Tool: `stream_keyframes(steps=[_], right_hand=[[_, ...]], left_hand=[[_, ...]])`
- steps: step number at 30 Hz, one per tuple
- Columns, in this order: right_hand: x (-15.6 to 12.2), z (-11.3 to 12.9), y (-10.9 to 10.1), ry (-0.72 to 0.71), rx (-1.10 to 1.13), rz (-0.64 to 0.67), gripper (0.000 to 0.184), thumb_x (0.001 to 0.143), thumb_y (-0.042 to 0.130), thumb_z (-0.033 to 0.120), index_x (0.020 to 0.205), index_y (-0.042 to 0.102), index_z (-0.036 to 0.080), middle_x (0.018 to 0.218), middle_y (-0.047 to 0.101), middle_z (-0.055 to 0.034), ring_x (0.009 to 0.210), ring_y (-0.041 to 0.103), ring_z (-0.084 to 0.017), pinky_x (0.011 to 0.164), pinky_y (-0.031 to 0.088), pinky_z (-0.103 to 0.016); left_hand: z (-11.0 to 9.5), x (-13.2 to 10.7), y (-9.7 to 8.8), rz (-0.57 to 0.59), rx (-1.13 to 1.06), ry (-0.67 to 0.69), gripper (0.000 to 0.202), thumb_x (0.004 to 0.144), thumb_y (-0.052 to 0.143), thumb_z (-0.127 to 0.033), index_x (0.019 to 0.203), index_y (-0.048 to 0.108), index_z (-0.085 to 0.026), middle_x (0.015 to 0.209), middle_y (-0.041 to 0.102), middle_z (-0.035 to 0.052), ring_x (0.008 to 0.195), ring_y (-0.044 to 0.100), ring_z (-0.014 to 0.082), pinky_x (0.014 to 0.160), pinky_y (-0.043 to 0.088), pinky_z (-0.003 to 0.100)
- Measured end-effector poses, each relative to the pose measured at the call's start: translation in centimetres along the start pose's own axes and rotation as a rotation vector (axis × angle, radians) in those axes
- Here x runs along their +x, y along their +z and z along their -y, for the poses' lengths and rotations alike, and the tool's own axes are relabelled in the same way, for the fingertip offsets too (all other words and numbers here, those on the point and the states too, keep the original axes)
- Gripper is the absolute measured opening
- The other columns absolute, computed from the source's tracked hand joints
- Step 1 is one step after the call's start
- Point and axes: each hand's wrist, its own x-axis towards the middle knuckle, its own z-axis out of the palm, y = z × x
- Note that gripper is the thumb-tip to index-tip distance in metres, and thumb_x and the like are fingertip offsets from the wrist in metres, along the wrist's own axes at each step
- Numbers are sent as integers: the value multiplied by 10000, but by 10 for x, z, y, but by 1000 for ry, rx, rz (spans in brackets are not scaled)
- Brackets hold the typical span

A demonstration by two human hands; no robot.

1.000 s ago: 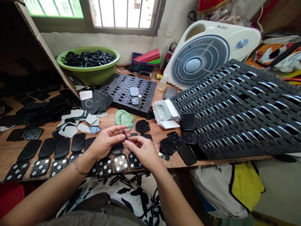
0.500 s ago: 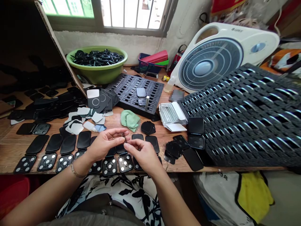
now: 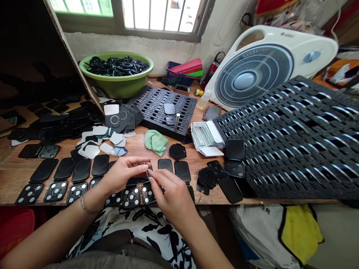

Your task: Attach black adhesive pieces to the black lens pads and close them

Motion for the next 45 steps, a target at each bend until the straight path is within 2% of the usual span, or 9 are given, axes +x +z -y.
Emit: stream_keyframes(steps=[11,19,33,39,42,45], right_hand=[[2,3,2,-12,-10,1,251,949,518,167,1058,737,224,970,747,-69,880,719,-176,798,596,-275],[1,2,2,-11,9,0,255,949,521,157,1070,735,226,965,743,-65,881,714,-171,797,584,-265],[0,3,1,33,-1,-31,214,942,535,156,1033,722,210,980,742,-62,897,710,-168,805,560,-264],[-2,-4,6,74,-66,-67,228,938,513,155,1083,687,179,991,738,-82,895,704,-195,793,547,-296],[0,-5,1,105,33,-47,254,934,515,152,1135,668,188,1019,719,-79,912,683,-185,816,539,-296],[2,-4,-8,129,197,57,332,924,558,175,1242,631,236,1152,661,-76,971,646,-175,868,527,-305]], left_hand=[[-1,0,1,-17,-123,-141,432,663,882,-347,1014,755,-129,934,751,92,846,699,181,838,569,350],[2,0,3,36,-166,-147,466,629,907,-240,1054,740,-147,1023,747,93,893,697,178,839,551,319],[2,0,6,62,-180,-122,482,629,908,-253,1070,744,-155,1001,749,73,886,695,158,837,545,291],[-1,-4,14,49,-136,-164,533,606,917,-246,1098,739,-144,943,755,63,792,669,113,793,520,242],[-5,-6,14,70,-151,-182,536,615,906,-232,1116,733,-152,950,753,64,782,665,114,766,513,229],[-6,-7,9,165,-177,-221,521,649,874,-228,1143,719,-168,989,745,82,814,676,141,704,512,218]])
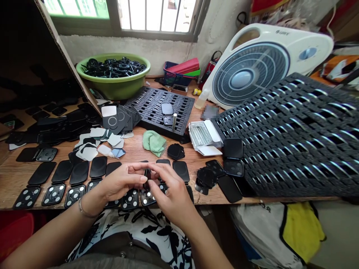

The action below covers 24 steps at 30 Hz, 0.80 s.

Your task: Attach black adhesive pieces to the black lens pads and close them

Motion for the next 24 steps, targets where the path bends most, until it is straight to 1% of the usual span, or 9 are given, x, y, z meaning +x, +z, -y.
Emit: stream_keyframes(steps=[2,6,8,11,13,16,19,22,24], right_hand=[[0,2,-4,26,76,62,342,904,605,198,1237,641,265,1181,637,-68,969,632,-173,888,517,-316],[-5,-1,-6,169,239,33,219,851,695,266,1069,694,237,978,665,-42,845,628,-168,793,523,-304],[-10,-7,-9,289,364,-25,164,848,703,326,967,686,214,879,667,-31,797,630,-165,726,519,-284],[-20,-19,-21,423,466,-206,214,828,721,398,889,642,208,775,664,-6,699,611,-133,648,489,-238],[-26,-28,-31,491,454,-295,265,810,734,429,901,615,210,688,648,12,597,564,-106,568,449,-209],[-34,-38,-42,597,455,-289,345,765,767,454,932,595,206,616,615,28,522,524,-99,475,390,-196],[-36,-43,-40,662,507,-283,435,679,833,428,968,610,192,704,636,9,575,577,-116,478,409,-204],[-35,-45,-34,702,551,-312,510,628,869,403,1024,645,173,779,666,-14,608,596,-117,526,451,-223],[-35,-47,-32,720,571,-341,520,602,884,402,1009,671,160,787,676,-22,608,594,-113,546,463,-231]], left_hand=[[1,-1,-5,95,-18,-24,506,682,845,-221,1165,705,-159,1014,736,102,836,686,158,697,524,225],[6,-4,-10,201,-113,-69,484,727,772,-189,1196,675,-122,1033,727,138,872,718,220,768,562,315],[8,-7,-10,160,-141,-83,453,723,722,-169,1168,673,-99,985,732,144,876,730,265,786,568,370],[7,-8,-10,-2,-70,-80,358,725,655,-147,1078,666,-88,1001,730,158,900,727,280,780,568,384],[1,-3,-11,-100,95,-27,300,769,630,-165,1063,647,-109,1041,725,147,899,720,249,767,564,360],[-11,19,-15,-210,593,188,296,825,588,-173,1114,643,-142,1000,736,97,894,706,218,815,555,363],[-20,54,-9,-205,1098,377,301,822,553,-93,1090,687,-126,1049,738,98,978,689,222,926,526,369],[-22,92,8,-144,1209,450,434,782,562,-15,1189,666,-122,1212,698,100,1123,643,213,1028,469,332],[-21,116,21,-132,1235,483,503,762,588,0,1247,637,-123,1212,699,93,1118,645,204,1026,469,310]])
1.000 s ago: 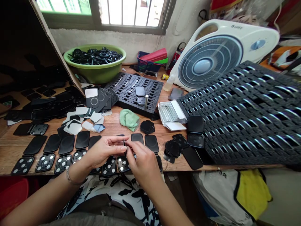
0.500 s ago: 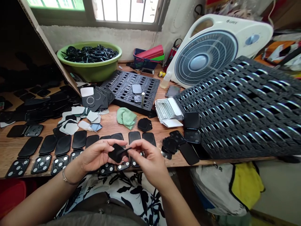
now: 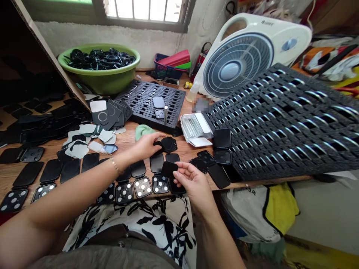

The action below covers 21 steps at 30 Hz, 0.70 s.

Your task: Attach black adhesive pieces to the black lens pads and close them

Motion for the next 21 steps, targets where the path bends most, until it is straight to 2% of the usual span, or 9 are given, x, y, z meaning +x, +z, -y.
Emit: stream_keyframes(steps=[5,9,12,14,17,18,21], right_hand=[[1,-3,-5,9,17,-63,475,559,898,440,875,706,142,704,657,-13,566,565,-102,509,435,-219],[1,-6,-7,-1,-3,-77,469,564,886,470,848,703,143,648,631,-4,533,547,-103,468,416,-214],[2,-5,-7,-22,-29,-99,500,557,875,509,849,696,144,627,619,-4,512,541,-109,443,412,-217],[2,-4,-7,-23,-43,-102,504,567,864,524,847,687,144,608,606,2,500,529,-106,426,392,-210],[2,-5,-9,23,-84,-33,465,615,842,516,840,672,146,584,590,15,468,493,-89,408,335,-198],[1,-7,-9,43,-98,0,452,626,836,512,833,666,149,582,587,19,457,485,-85,404,318,-197],[0,-13,-6,84,-134,84,431,636,819,521,792,646,158,563,577,31,433,475,-82,401,297,-204]], left_hand=[[3,36,23,1,94,47,401,763,628,-13,1142,692,-129,1054,736,81,998,677,210,948,513,319],[14,42,29,-24,183,89,354,761,639,-16,1087,714,-132,1072,703,103,1022,647,230,967,499,365],[16,36,25,-56,234,122,349,769,658,-45,1096,713,-154,1163,656,107,1119,588,250,1025,456,410],[14,21,17,-68,253,135,323,804,654,-85,1113,705,-162,1209,639,105,1172,557,251,1067,418,425],[7,-22,3,-21,267,142,285,818,701,-187,1099,706,-137,1206,659,127,1183,568,263,1077,411,429],[5,-39,1,23,274,150,346,780,755,-234,1109,705,-136,1238,655,137,1211,557,285,1079,411,445],[0,-86,2,240,372,122,644,774,770,-402,1341,569,-174,1469,500,164,1424,353,353,1142,264,612]])
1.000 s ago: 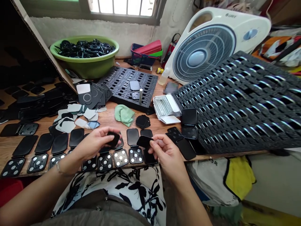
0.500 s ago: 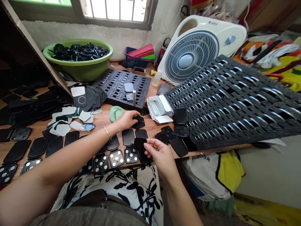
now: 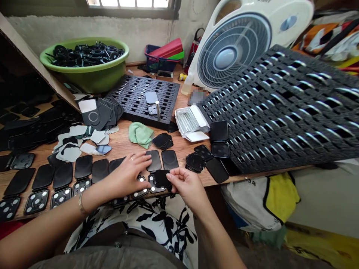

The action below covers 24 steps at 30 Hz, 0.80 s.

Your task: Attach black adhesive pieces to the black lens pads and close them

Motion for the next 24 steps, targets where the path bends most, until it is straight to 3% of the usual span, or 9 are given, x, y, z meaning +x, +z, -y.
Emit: stream_keyframes(steps=[2,5,11,18,24], right_hand=[[0,-3,5,14,-51,50,414,660,788,533,759,633,161,530,565,36,419,461,-82,409,300,-209],[1,-4,13,20,-150,93,369,704,733,516,721,611,169,486,551,39,415,453,-86,435,320,-220],[5,-6,18,16,-262,88,303,726,676,474,702,590,185,470,537,43,425,490,-111,479,371,-241],[6,-11,18,-24,-310,53,255,758,639,432,707,588,188,578,568,28,435,508,-109,463,387,-241],[6,-8,19,-55,-462,40,210,792,603,390,690,580,208,556,573,28,436,527,-130,482,407,-259]], left_hand=[[-7,-15,10,75,46,-19,769,773,760,-463,1423,475,-166,1550,380,176,1484,224,363,1144,162,689],[-11,-17,22,104,94,-36,804,776,754,-488,1438,445,-151,1569,333,177,1502,161,365,1128,90,737],[-7,-12,27,71,123,-17,773,774,753,-519,1409,482,-170,1551,368,170,1488,213,370,1114,29,759],[-7,-14,31,33,126,-12,752,755,774,-509,1383,513,-190,1531,410,165,1472,257,375,1132,40,735],[-9,-15,35,19,113,-25,717,767,776,-461,1382,516,-199,1534,413,149,1470,264,369,1142,27,719]])
